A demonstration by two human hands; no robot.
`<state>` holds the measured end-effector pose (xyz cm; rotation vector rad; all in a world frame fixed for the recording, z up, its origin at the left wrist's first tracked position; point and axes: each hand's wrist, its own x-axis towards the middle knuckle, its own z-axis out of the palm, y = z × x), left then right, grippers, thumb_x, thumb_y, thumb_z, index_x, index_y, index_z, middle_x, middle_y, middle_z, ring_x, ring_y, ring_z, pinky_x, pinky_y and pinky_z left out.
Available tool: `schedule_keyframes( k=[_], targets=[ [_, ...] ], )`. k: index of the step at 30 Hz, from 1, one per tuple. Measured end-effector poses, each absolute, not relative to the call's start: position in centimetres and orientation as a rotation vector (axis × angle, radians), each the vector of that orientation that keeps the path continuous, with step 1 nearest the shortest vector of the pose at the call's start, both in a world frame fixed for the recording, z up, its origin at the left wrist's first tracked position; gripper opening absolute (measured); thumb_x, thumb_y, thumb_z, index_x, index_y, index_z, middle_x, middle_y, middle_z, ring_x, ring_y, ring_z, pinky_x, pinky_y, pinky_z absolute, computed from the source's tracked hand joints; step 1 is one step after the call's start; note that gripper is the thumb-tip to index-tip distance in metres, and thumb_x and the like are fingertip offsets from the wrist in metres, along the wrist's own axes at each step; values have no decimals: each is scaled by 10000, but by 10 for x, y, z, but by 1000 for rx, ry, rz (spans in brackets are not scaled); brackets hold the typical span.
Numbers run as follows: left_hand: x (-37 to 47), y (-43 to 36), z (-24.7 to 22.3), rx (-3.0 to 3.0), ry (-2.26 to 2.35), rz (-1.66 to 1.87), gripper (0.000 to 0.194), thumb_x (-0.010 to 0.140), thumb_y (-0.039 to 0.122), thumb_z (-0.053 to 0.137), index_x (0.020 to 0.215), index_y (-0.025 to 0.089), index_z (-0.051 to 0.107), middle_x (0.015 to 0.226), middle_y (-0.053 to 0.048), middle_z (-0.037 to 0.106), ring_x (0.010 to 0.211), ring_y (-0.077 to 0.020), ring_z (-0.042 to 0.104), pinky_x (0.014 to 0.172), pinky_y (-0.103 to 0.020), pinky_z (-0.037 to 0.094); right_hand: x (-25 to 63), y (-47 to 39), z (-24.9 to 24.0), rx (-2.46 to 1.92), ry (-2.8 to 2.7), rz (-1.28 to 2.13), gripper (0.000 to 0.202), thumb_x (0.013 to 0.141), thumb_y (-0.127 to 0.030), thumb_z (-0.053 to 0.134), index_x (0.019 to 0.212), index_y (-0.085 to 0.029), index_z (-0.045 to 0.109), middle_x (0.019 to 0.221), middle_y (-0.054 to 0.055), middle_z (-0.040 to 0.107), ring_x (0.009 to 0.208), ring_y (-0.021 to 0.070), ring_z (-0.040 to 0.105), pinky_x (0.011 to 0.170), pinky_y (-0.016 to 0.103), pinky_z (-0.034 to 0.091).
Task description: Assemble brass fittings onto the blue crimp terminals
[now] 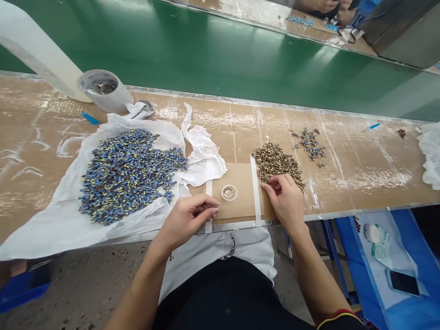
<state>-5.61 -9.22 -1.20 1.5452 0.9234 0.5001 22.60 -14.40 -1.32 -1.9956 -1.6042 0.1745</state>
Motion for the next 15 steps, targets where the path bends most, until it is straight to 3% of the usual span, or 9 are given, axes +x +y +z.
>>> schedule_keyframes(
  k=[4, 8, 15],
  targets=[
    [-57, -94, -11, 1573, 935, 499, 204, 900, 323, 633, 960, 136, 688, 804, -50, 693, 679, -127, 616, 607, -203, 477, 229, -140, -11, -2001, -1692, 176, 140, 928, -285, 575, 821, -196, 595, 836, 46, 620, 734, 191, 570, 676, 313, 432],
    [-56, -95, -11, 1623, 959, 506, 200, 910, 325, 616, 952, 141, 685, 835, -53, 703, 703, -132, 624, 624, -206, 483, 224, -139, -6, -2135, -1852, -50, 144, 944, -238, 513, 820, -193, 571, 813, 70, 621, 753, 221, 542, 672, 326, 382],
    [-54, -97, -12, 1639, 981, 504, 208, 913, 339, 609, 955, 149, 682, 854, -53, 709, 731, -142, 639, 649, -214, 497, 215, -129, -2, -2254, -1903, -148, 211, 950, -373, 557, 943, -163, 581, 904, 119, 636, 848, 268, 562, 725, 345, 404]
  ],
)
